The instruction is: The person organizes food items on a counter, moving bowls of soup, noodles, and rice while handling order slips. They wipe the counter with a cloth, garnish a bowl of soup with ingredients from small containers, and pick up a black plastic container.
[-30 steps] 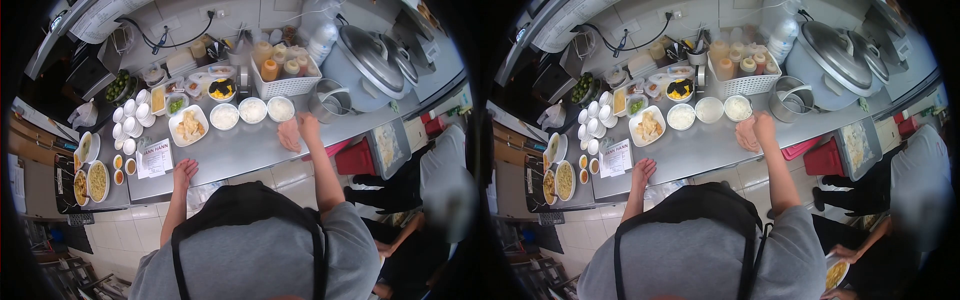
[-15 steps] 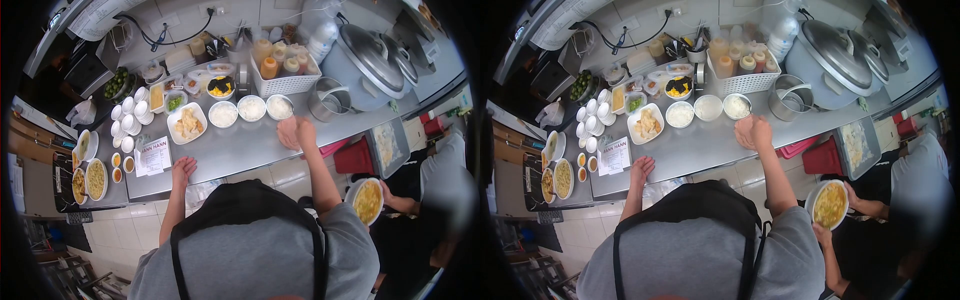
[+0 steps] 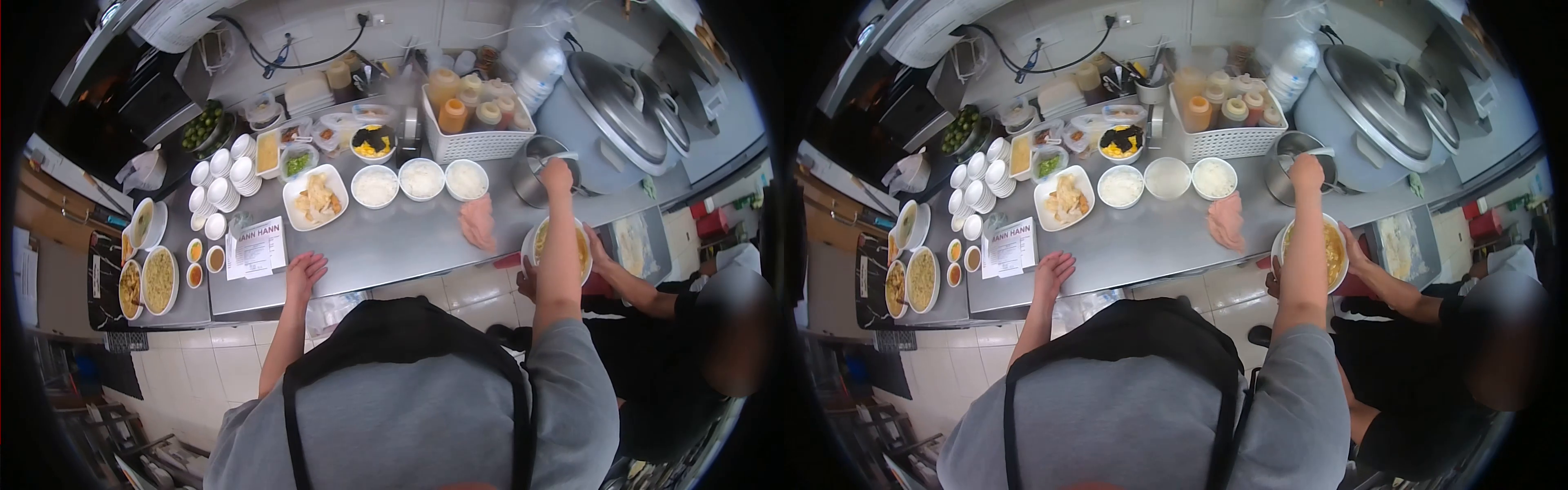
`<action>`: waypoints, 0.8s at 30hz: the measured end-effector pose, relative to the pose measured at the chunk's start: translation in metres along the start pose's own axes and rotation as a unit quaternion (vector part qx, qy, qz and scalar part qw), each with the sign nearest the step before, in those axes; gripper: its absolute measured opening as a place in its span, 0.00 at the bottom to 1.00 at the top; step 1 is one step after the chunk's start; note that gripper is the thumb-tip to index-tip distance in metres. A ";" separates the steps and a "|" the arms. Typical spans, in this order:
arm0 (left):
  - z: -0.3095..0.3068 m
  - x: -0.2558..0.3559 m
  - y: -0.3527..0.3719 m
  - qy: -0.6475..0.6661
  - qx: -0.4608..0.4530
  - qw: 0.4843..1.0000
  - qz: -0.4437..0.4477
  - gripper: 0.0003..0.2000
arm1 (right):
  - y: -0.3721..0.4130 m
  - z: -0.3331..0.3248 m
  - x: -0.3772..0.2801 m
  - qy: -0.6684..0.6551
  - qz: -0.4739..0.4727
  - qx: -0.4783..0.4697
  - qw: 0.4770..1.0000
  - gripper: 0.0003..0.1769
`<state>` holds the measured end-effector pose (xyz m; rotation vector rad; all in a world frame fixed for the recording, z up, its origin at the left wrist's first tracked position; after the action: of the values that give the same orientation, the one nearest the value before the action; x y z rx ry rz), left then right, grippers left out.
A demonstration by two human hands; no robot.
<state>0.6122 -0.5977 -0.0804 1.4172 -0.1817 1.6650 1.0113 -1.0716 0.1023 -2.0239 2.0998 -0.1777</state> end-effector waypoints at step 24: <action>0.208 -0.037 0.032 -0.210 -0.287 0.935 -0.009 0.12 | 0.090 -0.035 0.093 -0.353 0.020 -0.084 0.932 0.14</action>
<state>0.7348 -0.7655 -0.0295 1.2823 -0.8247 1.1323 0.9124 -1.1625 0.1082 -1.7476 1.7172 0.6622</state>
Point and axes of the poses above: each hand's wrist, its own y-axis away from the middle knuckle, its own z-axis out of the palm, x = y × z, the point moved 8 cm from there along -y, towards the middle knuckle, and after that the axes turned 4 degrees about z, right-handed, at the moved point
